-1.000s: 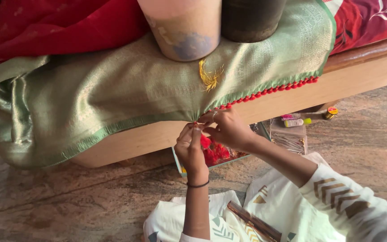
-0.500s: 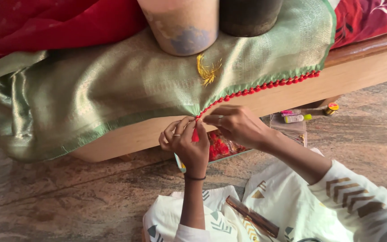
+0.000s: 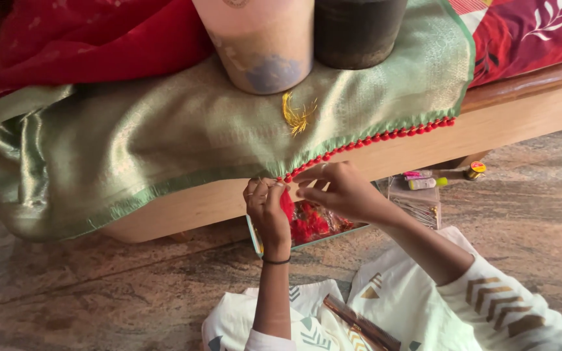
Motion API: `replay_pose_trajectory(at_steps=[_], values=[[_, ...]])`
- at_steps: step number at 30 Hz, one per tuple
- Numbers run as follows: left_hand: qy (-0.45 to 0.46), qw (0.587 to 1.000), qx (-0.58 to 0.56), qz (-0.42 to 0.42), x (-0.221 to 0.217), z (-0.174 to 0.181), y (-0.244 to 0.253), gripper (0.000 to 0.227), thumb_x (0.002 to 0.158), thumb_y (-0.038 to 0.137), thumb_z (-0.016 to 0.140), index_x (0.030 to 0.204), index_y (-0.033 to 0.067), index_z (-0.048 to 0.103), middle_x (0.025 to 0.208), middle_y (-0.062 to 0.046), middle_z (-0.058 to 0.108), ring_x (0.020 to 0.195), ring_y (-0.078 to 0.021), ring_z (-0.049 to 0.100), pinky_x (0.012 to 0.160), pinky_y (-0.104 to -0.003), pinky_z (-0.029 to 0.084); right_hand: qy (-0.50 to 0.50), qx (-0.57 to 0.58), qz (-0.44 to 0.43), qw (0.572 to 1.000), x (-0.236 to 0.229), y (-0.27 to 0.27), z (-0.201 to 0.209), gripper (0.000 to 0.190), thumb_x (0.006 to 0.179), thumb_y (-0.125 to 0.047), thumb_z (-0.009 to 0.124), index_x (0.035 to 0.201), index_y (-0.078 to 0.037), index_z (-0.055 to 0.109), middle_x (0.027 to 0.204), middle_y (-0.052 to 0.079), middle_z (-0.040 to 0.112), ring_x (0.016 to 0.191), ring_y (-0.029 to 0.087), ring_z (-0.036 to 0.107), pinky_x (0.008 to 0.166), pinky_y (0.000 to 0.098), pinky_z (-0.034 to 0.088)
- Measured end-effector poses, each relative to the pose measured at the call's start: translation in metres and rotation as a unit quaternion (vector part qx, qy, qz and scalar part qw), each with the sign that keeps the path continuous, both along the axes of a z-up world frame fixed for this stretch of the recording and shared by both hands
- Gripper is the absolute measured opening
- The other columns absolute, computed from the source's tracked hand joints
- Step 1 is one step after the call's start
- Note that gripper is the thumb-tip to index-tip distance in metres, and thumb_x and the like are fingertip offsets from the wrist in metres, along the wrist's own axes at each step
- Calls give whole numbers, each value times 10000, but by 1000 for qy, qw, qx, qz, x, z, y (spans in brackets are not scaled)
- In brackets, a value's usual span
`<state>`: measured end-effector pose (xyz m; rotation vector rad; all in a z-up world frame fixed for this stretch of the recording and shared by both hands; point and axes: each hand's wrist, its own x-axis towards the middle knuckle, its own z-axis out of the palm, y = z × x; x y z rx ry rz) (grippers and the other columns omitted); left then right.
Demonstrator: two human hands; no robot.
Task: Attach and trim decorative tassels on the edge of a green and red garment.
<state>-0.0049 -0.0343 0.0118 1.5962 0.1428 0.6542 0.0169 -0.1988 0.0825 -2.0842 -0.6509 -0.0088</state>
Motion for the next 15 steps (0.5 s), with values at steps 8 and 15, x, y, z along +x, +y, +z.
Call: replay_pose_trajectory(at_steps=[8, 15], values=[[-22, 997, 67, -11, -10, 13, -1, 164, 895, 164, 639, 825, 45, 729, 910, -99, 629, 1075, -277, 527, 937, -404, 428, -37, 59, -75, 995, 15, 27, -9, 186, 951, -170, 688, 1018, -6, 744, 822, 66, 779, 616, 110, 700, 565, 286, 553], [-38, 990, 134, -4, -7, 5, 9, 138, 910, 174, 656, 879, 48, 704, 962, -94, 651, 1091, -286, 549, 945, -397, 432, 236, 221, -54, 945, 13, 32, -56, 155, 977, -184, 707, 1049, -63, 771, 852, 48, 734, 671, 91, 634, 553, 265, 524]])
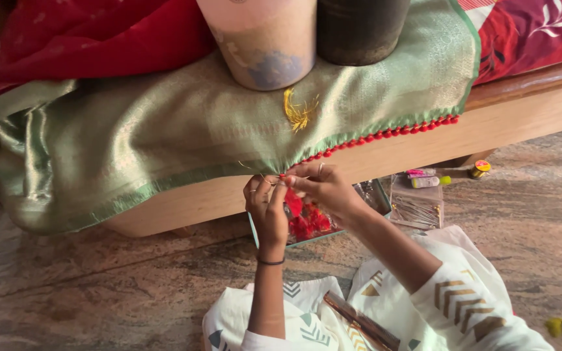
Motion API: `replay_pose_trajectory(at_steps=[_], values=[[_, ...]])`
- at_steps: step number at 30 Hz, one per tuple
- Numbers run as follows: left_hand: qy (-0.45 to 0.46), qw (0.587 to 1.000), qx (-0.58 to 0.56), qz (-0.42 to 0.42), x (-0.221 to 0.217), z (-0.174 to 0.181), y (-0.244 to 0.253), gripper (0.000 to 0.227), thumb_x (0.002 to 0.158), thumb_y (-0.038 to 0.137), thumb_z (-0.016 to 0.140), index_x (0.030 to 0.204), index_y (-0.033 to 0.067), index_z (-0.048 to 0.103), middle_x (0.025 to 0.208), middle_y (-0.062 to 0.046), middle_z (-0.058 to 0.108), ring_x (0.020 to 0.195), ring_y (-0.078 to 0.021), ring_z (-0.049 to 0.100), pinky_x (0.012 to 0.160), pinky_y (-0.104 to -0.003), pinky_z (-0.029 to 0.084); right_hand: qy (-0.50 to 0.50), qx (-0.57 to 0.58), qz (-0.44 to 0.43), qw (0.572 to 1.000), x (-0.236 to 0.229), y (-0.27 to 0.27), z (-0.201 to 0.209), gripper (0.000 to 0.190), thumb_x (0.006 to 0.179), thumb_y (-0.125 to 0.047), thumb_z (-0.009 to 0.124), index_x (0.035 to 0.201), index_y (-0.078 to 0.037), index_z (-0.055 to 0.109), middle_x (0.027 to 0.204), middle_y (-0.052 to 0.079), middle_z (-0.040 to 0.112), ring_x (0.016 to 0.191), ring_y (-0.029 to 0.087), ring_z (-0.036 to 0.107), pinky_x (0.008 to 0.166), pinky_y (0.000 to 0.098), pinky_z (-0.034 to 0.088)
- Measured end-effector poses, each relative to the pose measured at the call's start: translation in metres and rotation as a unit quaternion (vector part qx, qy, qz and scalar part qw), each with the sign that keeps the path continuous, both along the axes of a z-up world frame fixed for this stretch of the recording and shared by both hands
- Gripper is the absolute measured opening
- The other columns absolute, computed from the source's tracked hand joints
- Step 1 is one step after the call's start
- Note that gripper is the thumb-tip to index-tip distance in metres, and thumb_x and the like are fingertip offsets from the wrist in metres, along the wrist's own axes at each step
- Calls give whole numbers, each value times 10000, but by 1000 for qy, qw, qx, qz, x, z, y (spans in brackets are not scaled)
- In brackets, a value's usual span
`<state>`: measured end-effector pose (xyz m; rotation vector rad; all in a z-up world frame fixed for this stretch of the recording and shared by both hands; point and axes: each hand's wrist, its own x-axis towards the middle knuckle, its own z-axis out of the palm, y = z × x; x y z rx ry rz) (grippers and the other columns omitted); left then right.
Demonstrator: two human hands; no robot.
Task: Attach and trim decorative tassels on the edge of a green and red garment.
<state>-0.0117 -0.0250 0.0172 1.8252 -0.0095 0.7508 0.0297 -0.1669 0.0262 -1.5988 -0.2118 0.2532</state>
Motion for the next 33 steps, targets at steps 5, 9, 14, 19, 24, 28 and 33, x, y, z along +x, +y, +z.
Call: replay_pose_trajectory(at_steps=[5, 9, 14, 19, 24, 28, 33], values=[[-21, 998, 32, -51, 4, -2, 11, 160, 935, 204, 716, 904, 48, 731, 966, -83, 692, 1026, -265, 603, 951, -393, 443, 160, 331, 22, 930, 3, 8, -23, 118, 979, -122, 668, 1041, -34, 718, 938, 44, 736, 812, 96, 675, 705, 247, 545], [6, 996, 2, -88, -6, 12, 16, 161, 947, 199, 717, 925, 40, 713, 988, -64, 706, 961, -228, 677, 892, -362, 514, 88, 259, 1, 962, 7, 17, -32, 145, 1051, -142, 666, 1064, 1, 690, 946, 104, 733, 649, 133, 501, 527, 292, 372], [-92, 986, 130, 47, -29, 10, 5, 104, 878, 144, 798, 904, 54, 755, 954, -100, 677, 944, -262, 671, 849, -389, 544, 54, 145, -63, 986, -11, 24, 4, 163, 994, -161, 653, 1004, -3, 694, 843, 60, 684, 669, 112, 590, 556, 295, 510], [-126, 966, 225, 7, -38, 55, 3, 229, 919, 66, 707, 1137, 29, 768, 1172, -185, 704, 971, -273, 695, 845, -371, 555, -4, 225, -48, 973, -4, 24, -15, 133, 991, -105, 670, 1031, 19, 696, 943, 65, 717, 820, 101, 661, 734, 248, 563], [-83, 959, 268, 48, -24, 50, 22, 134, 960, 54, 703, 1075, 43, 770, 1056, -139, 764, 907, -261, 754, 804, -334, 581, 43, 274, -55, 959, -16, 22, -6, 112, 994, -93, 642, 1016, 14, 664, 974, 101, 744, 910, 148, 722, 839, 271, 589], [-24, 989, 137, -51, -17, 58, 33, 76, 949, 86, 717, 963, 17, 746, 899, -107, 767, 771, -185, 768, 687, -297, 590, -3, 284, -42, 958, -27, 26, -9, 70, 970, -35, 651, 1009, 23, 643, 1013, 113, 756, 1007, 148, 728, 928, 274, 585], [119, 980, -55, -151, -8, 51, 37, 117, 970, 122, 677, 972, 7, 700, 810, -41, 731, 671, -94, 699, 616, -257, 565, -70, 238, -44, 968, -27, 30, -23, 97, 951, 14, 677, 1042, 13, 641, 1006, 80, 708, 969, 114, 687, 904, 250, 572]])
